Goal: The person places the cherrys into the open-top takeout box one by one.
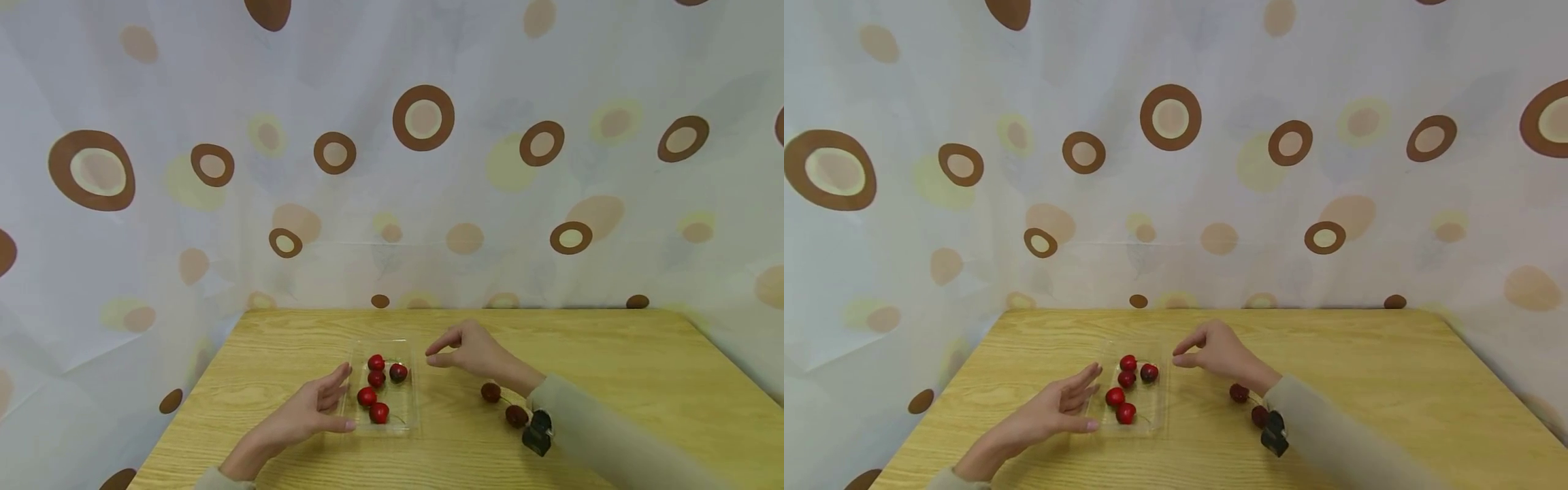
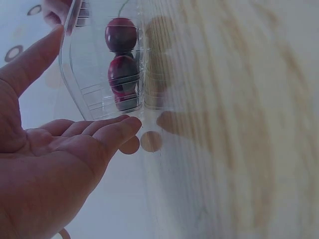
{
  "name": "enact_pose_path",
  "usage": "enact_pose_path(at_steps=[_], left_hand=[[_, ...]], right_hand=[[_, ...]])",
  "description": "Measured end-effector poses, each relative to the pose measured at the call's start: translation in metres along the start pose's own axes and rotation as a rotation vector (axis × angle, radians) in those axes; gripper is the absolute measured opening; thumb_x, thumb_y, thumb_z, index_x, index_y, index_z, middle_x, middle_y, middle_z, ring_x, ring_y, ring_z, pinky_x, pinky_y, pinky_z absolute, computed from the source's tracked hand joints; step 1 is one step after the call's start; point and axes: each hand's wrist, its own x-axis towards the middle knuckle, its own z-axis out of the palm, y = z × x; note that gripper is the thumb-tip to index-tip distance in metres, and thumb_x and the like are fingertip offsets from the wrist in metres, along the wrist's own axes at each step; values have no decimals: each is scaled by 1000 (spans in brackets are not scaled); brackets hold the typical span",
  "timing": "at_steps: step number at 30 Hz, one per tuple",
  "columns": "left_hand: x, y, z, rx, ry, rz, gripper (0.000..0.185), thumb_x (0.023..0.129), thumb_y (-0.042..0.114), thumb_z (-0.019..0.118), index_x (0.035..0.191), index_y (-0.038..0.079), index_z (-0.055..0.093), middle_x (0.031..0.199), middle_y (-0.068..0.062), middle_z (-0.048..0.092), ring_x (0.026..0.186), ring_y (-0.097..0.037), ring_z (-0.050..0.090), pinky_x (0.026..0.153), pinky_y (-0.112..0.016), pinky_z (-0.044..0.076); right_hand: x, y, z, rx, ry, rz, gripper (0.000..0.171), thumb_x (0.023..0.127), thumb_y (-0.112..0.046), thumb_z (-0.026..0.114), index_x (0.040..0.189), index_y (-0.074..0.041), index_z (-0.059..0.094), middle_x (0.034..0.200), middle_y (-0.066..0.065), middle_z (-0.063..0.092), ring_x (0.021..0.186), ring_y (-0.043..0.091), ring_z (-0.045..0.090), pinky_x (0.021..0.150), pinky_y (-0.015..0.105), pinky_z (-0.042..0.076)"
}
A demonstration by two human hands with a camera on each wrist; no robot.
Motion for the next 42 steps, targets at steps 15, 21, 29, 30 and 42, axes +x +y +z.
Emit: enact_pose_path(at_steps=[15,21,29,30,42], left_hand=[[0,-2,-1,2,6,3,100,98,12,77,166,-5,6,173,-24,8,155,-47,19,123,-57,22],[-2,-1,-1,0,4,5,100,99,12,76,166,-5,5,172,-25,7,155,-48,18,123,-57,21],[0,-1,0,6,-1,3,99,99,13,76,166,-5,6,172,-25,8,155,-48,20,123,-57,23],[0,-1,0,7,-1,4,98,99,13,76,166,-5,6,172,-25,8,155,-48,20,123,-57,23],[0,0,-1,5,-1,3,98,99,13,76,166,-5,6,172,-25,7,155,-47,20,123,-57,24]], right_hand=[[-65,45,-57,-47,27,104,27,93,-24,83,111,-3,83,67,-1,39,68,21,39,68,36,41],[-99,61,-69,-18,39,145,32,92,-22,84,115,0,81,71,-2,31,69,22,41,60,32,33],[-147,76,-81,22,16,182,35,91,-19,85,117,3,79,71,-4,30,63,12,29,51,31,27],[-153,77,-81,22,14,191,35,91,-19,85,117,3,79,71,-4,30,62,12,28,51,31,27],[-184,85,-71,-157,-25,473,45,89,-39,87,117,-5,81,133,49,52,129,70,41,92,57,58]])
